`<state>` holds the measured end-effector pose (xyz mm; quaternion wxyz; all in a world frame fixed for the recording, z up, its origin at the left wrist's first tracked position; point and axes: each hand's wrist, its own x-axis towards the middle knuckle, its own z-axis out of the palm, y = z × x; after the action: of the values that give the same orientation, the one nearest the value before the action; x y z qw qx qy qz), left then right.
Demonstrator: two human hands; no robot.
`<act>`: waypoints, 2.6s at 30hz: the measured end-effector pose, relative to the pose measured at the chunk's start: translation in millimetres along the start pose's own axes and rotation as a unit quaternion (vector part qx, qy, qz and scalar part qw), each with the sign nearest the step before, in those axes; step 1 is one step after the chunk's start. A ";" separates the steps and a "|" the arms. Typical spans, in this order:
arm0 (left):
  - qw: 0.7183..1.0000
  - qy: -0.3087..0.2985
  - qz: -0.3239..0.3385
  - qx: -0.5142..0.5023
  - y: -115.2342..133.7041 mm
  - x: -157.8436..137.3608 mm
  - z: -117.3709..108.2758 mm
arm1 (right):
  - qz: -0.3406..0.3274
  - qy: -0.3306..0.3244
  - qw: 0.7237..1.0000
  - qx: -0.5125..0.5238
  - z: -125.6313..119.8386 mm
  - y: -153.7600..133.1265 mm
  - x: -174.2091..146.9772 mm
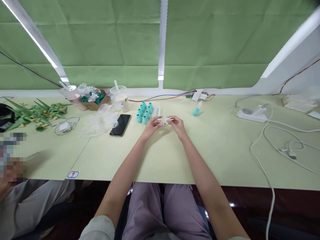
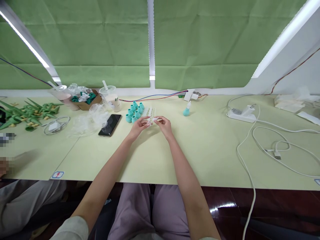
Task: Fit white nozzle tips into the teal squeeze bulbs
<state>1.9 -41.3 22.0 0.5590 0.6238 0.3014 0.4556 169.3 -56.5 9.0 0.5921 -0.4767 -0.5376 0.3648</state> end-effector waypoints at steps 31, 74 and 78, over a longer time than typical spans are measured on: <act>0.983 0.137 0.026 0.121 -16.1 -1.4 9.2 | 0.114 0.007 0.992 0.062 5.9 -4.5 -9.1; 0.987 0.075 0.044 0.136 -7.0 6.1 -11.7 | 0.111 0.009 0.993 -0.032 2.0 15.2 -4.6; 0.992 0.109 0.034 0.046 -0.8 9.0 -20.7 | 0.049 0.076 0.975 -0.203 4.9 25.1 -0.4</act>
<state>-13.2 -24.5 22.4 0.4782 0.6051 0.3598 0.5251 166.4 -49.0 -15.2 0.5034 -0.6390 -0.5298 0.2400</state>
